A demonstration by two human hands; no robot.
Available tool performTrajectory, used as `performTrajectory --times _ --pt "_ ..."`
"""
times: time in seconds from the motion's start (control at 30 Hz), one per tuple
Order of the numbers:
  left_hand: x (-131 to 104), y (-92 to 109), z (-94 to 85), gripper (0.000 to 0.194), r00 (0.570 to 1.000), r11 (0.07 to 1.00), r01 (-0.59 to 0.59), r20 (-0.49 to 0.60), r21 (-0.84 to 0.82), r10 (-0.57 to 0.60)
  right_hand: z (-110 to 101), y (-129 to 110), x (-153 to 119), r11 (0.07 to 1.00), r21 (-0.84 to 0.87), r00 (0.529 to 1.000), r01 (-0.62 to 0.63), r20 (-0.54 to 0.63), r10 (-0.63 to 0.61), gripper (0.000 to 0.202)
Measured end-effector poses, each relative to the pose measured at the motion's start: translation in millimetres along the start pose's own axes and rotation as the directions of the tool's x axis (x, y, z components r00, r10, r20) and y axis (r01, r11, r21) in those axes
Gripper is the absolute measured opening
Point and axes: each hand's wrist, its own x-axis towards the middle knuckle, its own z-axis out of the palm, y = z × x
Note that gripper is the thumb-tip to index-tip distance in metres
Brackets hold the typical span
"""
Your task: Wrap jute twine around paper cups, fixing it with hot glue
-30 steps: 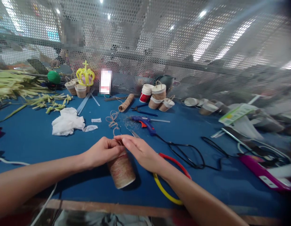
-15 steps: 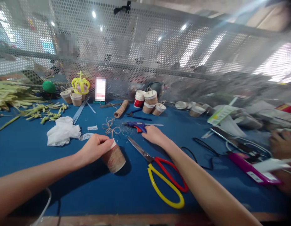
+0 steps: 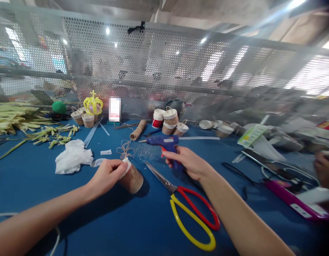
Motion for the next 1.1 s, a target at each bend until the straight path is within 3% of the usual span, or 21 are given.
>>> performTrajectory --times 0.2,0.53,0.73,1.1 --pt "-6 1 -1.6 0.034 0.998 0.994 -0.059 0.035 0.089 0.056 12 -8 -31 0.988 0.142 0.987 0.062 0.136 -0.081 0.025" --pt "-6 -1 -0.7 0.035 0.999 1.000 -0.009 0.042 0.013 0.008 20 -17 -59 0.973 -0.158 0.982 0.167 0.117 -0.150 0.025" --pt "-4 -2 -0.2 0.038 0.999 1.000 0.024 0.038 -0.011 -0.023 29 -14 -61 0.892 -0.323 0.948 0.317 0.071 -0.312 0.020" --pt "-3 2 0.3 0.037 0.999 0.999 0.044 0.023 -0.005 -0.044 34 -11 -64 0.876 -0.318 0.932 0.363 0.112 -0.346 0.013"
